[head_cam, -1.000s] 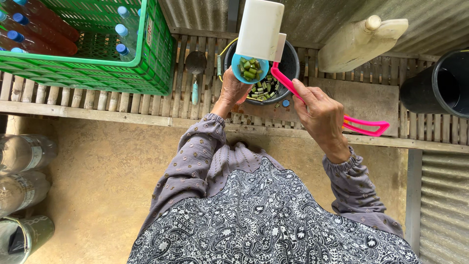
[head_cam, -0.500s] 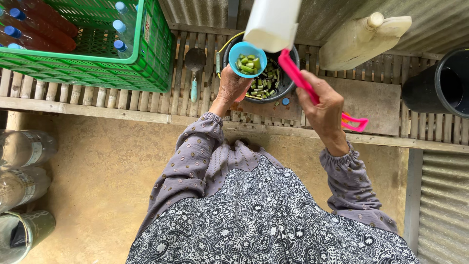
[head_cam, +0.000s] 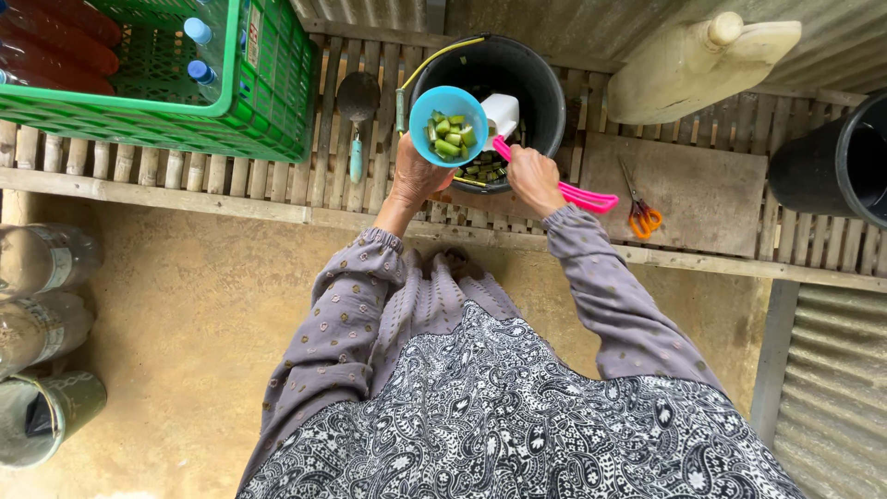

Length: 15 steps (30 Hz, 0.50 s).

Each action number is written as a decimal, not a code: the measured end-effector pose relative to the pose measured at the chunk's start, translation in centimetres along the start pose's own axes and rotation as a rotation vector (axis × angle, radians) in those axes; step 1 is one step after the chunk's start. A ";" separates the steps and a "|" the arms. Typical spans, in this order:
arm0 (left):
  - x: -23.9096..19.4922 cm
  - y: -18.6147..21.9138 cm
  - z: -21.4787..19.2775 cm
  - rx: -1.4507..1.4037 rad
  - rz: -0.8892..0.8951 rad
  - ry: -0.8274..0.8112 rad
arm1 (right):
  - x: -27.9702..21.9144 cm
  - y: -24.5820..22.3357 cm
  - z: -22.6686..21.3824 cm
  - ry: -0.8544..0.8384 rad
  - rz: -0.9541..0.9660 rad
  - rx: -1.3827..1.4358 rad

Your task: The person uses a pink scoop to transfer chopped green vegetables from a bucket into a blue funnel, then pours the contents into a plastic bottle. The person secures the bottle cap and places the filled bottle into a green crate. The process is repeated with another bottle.

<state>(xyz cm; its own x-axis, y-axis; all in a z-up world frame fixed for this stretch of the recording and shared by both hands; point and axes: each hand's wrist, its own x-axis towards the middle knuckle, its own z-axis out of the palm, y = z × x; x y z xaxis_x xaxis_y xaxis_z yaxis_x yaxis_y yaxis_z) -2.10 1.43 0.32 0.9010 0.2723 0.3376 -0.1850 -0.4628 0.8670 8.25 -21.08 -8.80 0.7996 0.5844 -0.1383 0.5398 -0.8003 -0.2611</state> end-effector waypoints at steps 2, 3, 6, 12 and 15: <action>-0.1 0.1 0.0 0.015 0.028 0.004 | 0.7 0.3 2.0 0.129 -0.111 -0.055; 0.0 0.1 0.0 0.023 0.045 0.010 | 1.2 0.3 2.6 0.178 -0.144 -0.069; 0.0 0.1 0.1 0.142 0.143 -0.001 | 1.7 0.3 3.8 0.306 -0.240 -0.075; -0.1 -0.2 0.2 0.115 0.075 -0.007 | 2.8 0.1 3.6 0.111 -0.113 -0.092; 0.0 0.0 0.2 0.067 0.081 0.005 | 2.5 0.2 1.8 -0.061 0.065 0.118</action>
<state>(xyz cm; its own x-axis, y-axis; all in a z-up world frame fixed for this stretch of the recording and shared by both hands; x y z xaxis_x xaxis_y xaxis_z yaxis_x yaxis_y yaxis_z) -2.04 1.24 0.21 0.8820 0.2361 0.4079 -0.2306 -0.5386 0.8104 9.86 -19.54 -10.93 0.8125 0.5418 -0.2152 0.4497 -0.8175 -0.3598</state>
